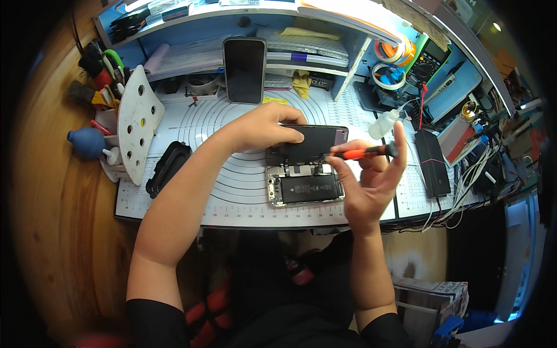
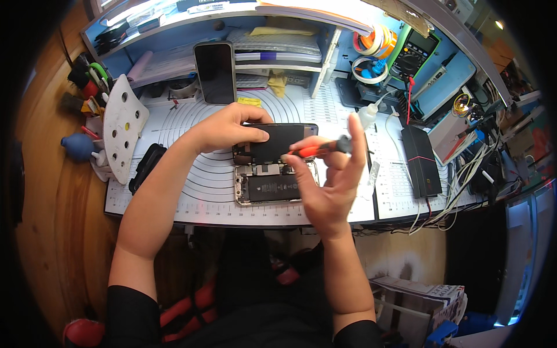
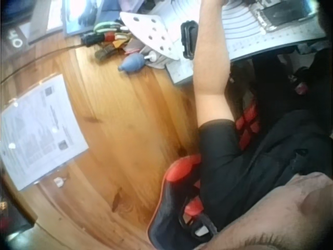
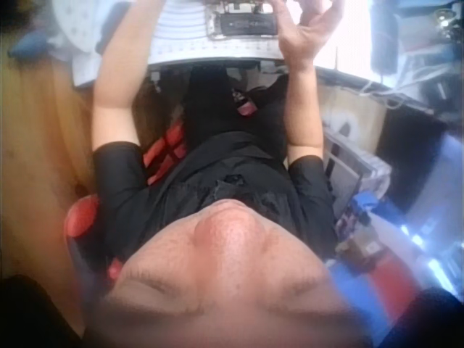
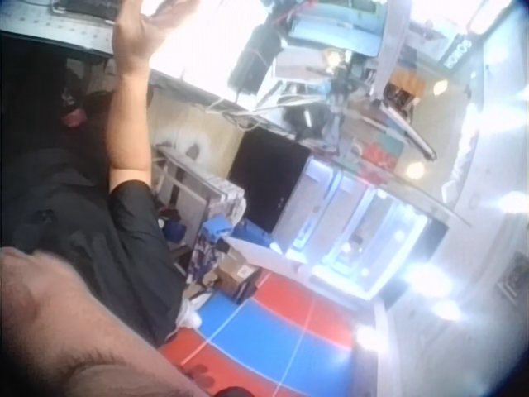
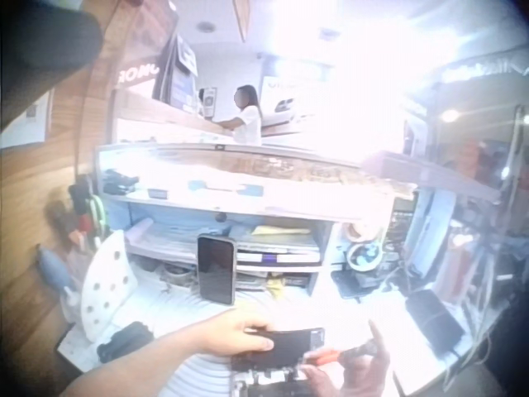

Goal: The person holds a partially disassembled phone and uses a screwdriver to remove a small component from the interior of the device.

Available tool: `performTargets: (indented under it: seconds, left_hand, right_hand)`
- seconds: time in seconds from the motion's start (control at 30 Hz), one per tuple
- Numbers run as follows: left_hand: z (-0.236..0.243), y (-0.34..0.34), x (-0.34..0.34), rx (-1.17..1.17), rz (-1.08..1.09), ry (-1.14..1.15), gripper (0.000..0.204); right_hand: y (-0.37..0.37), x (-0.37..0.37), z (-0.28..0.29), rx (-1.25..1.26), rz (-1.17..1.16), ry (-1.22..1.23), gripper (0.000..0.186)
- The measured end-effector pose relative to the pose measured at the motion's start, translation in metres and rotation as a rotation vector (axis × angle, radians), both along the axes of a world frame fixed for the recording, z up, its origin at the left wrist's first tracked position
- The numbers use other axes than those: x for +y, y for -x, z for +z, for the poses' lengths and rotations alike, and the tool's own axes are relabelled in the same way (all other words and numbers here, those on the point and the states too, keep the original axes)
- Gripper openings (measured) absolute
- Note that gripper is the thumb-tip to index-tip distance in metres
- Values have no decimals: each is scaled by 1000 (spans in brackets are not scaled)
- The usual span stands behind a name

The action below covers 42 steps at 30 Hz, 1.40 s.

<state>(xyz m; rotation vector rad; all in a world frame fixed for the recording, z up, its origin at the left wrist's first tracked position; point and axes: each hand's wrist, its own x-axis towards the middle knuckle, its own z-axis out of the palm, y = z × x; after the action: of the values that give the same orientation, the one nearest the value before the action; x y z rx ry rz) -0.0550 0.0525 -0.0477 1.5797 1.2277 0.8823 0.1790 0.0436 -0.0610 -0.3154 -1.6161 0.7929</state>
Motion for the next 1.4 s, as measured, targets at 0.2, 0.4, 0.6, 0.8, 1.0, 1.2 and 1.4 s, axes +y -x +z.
performTargets:
  seconds: [0.2,0.4,0.6,0.8,1.0,1.2,1.4]
  left_hand:
    - [6,-3,-2,10,8,9,17]
    - [6,-3,-2,23,22,43,18]
    - [8,-3,-3,12,21,55,20]
    - [7,-3,-3,-2,13,55,19]
    - [7,-2,-3,-3,3,37,19]
    - [6,-2,-2,-11,6,51,19]
    - [2,-2,-1,-36,9,36,18]
  right_hand:
    - [-69,32,-5,-82,-179,312,17]
    - [-98,45,-25,-137,-173,389,10]
    - [-94,40,-23,-105,-115,457,11]
    - [-95,39,-21,-58,-75,530,12]
    - [-95,37,-20,-11,-81,552,14]
    - [-97,37,-18,-30,-92,535,15]
    - [-101,40,-18,-60,-190,402,16]
